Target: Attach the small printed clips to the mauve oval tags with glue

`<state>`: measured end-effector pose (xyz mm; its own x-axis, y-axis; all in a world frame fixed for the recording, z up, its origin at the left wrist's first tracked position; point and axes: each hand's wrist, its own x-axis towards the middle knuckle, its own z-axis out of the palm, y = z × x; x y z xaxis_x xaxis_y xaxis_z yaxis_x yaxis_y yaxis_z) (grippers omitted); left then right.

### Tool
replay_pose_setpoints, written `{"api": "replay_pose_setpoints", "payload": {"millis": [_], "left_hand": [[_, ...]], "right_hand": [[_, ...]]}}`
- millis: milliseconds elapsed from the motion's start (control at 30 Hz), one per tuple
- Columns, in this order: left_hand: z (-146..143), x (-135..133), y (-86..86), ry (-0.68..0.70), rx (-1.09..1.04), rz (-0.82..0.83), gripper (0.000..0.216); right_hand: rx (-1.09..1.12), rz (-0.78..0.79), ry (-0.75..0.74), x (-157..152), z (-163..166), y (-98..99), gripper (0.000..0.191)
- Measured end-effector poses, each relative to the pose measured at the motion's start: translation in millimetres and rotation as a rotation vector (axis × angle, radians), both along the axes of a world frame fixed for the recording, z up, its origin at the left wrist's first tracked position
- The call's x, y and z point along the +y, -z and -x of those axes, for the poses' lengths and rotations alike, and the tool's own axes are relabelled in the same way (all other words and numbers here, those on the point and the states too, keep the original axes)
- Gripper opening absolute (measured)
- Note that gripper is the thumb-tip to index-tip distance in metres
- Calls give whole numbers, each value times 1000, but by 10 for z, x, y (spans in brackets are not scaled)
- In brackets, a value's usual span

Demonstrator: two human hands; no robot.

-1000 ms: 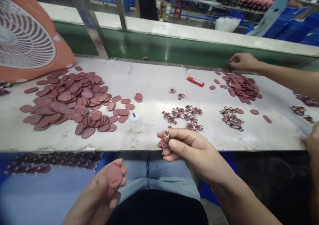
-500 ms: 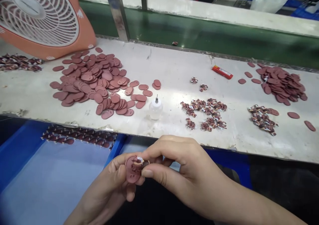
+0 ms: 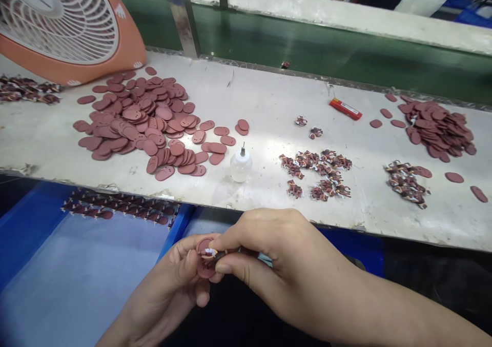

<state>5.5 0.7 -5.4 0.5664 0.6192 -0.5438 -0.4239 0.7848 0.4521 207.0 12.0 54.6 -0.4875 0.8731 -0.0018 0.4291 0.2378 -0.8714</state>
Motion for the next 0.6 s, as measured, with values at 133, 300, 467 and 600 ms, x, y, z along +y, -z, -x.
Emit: {"api": "replay_pose_setpoints", "payload": {"millis": [133, 300, 467, 600], "left_hand": [[0, -9, 3, -5, 4, 18, 30], [3, -1, -4, -11, -2, 36, 31], [6, -10, -1, -23, 0, 56, 32], [0, -51, -9, -45, 23, 61, 35]], "right_hand": [[-2, -1, -8, 11, -2, -10, 11], [6, 27, -23, 4, -6, -17, 13], [14, 12, -56, 14, -1, -48, 12], [-4, -31, -77, 49, 2, -69, 14]]}}
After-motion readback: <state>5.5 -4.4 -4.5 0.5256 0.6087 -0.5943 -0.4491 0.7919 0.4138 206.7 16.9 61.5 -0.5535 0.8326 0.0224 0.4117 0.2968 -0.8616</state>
